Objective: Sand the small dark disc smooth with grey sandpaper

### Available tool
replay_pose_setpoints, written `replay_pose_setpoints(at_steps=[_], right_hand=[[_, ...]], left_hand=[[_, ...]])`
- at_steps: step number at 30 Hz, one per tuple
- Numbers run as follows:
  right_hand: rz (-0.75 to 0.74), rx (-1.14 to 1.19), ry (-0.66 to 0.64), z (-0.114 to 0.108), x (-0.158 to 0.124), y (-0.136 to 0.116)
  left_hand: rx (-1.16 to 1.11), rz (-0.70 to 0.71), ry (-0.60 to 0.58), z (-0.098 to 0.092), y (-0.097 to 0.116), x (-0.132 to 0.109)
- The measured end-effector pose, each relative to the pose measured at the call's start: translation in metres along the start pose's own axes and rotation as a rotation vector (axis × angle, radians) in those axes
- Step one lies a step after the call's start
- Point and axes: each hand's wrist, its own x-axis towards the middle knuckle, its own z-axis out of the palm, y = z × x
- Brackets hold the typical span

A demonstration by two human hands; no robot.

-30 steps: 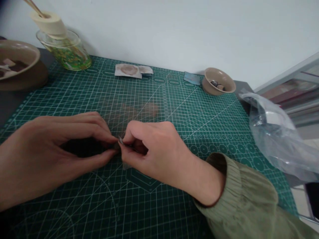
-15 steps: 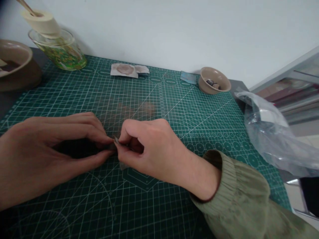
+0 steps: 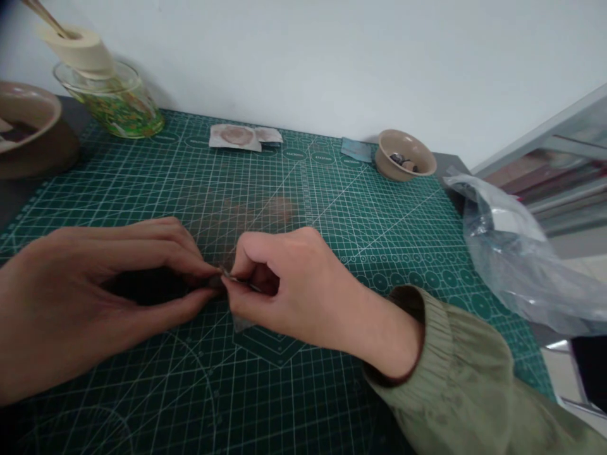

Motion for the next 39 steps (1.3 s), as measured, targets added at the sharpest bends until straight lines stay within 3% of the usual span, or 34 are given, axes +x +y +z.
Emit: replay_pose_setpoints(at_steps=[9,13,17,20,29,39], right_hand=[[0.001,0.031,0.034,0.0029,0.0025,-0.0003],[0.012,0.044,-0.004,0.0011,0.0021,-0.0008],[0.005,0.022,0.052,0.0001,0.0016,-0.0005],[0.000,0.054,0.010,-0.0003,0.0022,0.0012],[0.014,0.074,0.047,-0.0007,0.0019,0.0025],[-0.017,0.123,-0.018,0.0003,0.0018,0.0043]], left_hand=[[-0.019,-0.002,0.006,0.0082,-0.0078,-0.0024],[-0.021,0.007,0.023,0.0050,-0.0031,-0.0011],[-0.005,0.014,0.003,0.0029,-0.0043,-0.0006],[-0.008,0.037,0.007,0.0049,-0.0089,-0.0021],[0.006,0.036,-0.014,0.0029,-0.0069,-0.0025],[-0.002,0.064,0.017,0.0050,-0.0104,-0.0026]])
